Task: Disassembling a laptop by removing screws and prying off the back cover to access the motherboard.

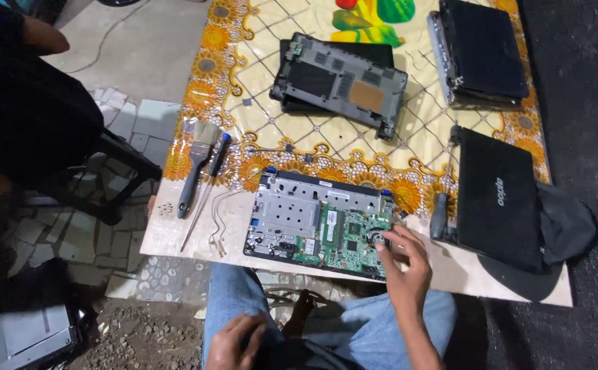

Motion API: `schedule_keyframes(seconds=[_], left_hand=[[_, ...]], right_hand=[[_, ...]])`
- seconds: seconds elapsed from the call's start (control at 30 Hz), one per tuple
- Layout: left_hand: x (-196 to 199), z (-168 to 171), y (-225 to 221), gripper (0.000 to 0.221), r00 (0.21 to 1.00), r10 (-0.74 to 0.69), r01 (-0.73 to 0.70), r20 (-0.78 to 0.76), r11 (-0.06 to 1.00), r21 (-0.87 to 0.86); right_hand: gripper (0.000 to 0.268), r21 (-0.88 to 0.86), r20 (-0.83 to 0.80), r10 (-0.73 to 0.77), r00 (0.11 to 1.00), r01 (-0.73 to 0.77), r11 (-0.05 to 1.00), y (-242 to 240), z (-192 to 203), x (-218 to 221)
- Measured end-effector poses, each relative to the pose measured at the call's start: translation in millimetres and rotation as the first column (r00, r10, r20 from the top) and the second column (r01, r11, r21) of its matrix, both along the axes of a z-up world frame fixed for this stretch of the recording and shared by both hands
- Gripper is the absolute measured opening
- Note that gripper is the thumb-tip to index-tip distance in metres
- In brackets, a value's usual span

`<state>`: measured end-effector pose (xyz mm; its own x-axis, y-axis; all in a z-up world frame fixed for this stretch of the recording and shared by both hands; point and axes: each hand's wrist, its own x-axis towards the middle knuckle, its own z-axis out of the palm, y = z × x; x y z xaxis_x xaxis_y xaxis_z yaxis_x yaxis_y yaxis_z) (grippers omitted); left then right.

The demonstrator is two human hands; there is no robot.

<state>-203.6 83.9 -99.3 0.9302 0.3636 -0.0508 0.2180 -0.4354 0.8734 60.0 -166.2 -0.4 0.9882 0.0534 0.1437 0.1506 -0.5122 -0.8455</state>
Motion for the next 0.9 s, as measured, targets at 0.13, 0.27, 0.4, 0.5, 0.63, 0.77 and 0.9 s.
schedule_keyframes(seconds=[0.13,0.27,0.4,0.5,0.63,0.77,0.9], left_hand=[[4,8,6,0.024,0.998,0.0,-0.006,-0.055,0.994,-0.113],[33,55,-2,0.012,0.992,-0.02,0.001,-0.128,0.989,-0.146],[37,50,-5,0.015,0.997,-0.059,0.05,-0.057,0.988,-0.143],[33,41,-8,0.014,0.994,-0.082,0.069,-0.07,0.983,-0.168],[33,31,-8,0.013,0.99,-0.093,0.075,-0.111,0.985,-0.159],[48,35,-6,0.014,0.981,-0.126,0.095,-0.148,0.976,-0.198],[52,29,-12,0.019,0.983,-0.144,0.122,-0.117,0.977,-0.177]], right_hand=[[0.026,-0.07,0.159,0.1,0.982,-0.09,0.994,39,33,21],[0.121,-0.499,-0.311,0.461,0.831,-0.556,0.665,51,29,63],[0.144,-0.516,-0.574,0.436,0.693,-0.72,0.465,55,62,66],[0.079,-0.424,-0.357,0.458,0.814,-0.578,0.697,19,62,83],[0.015,-0.326,-0.172,0.178,0.969,-0.226,0.918,-17,49,74],[0.045,-0.248,-0.413,-0.003,0.911,-0.11,0.963,-19,14,54],[0.047,-0.347,-0.36,-0.154,0.92,0.021,0.938,-6,10,36]])
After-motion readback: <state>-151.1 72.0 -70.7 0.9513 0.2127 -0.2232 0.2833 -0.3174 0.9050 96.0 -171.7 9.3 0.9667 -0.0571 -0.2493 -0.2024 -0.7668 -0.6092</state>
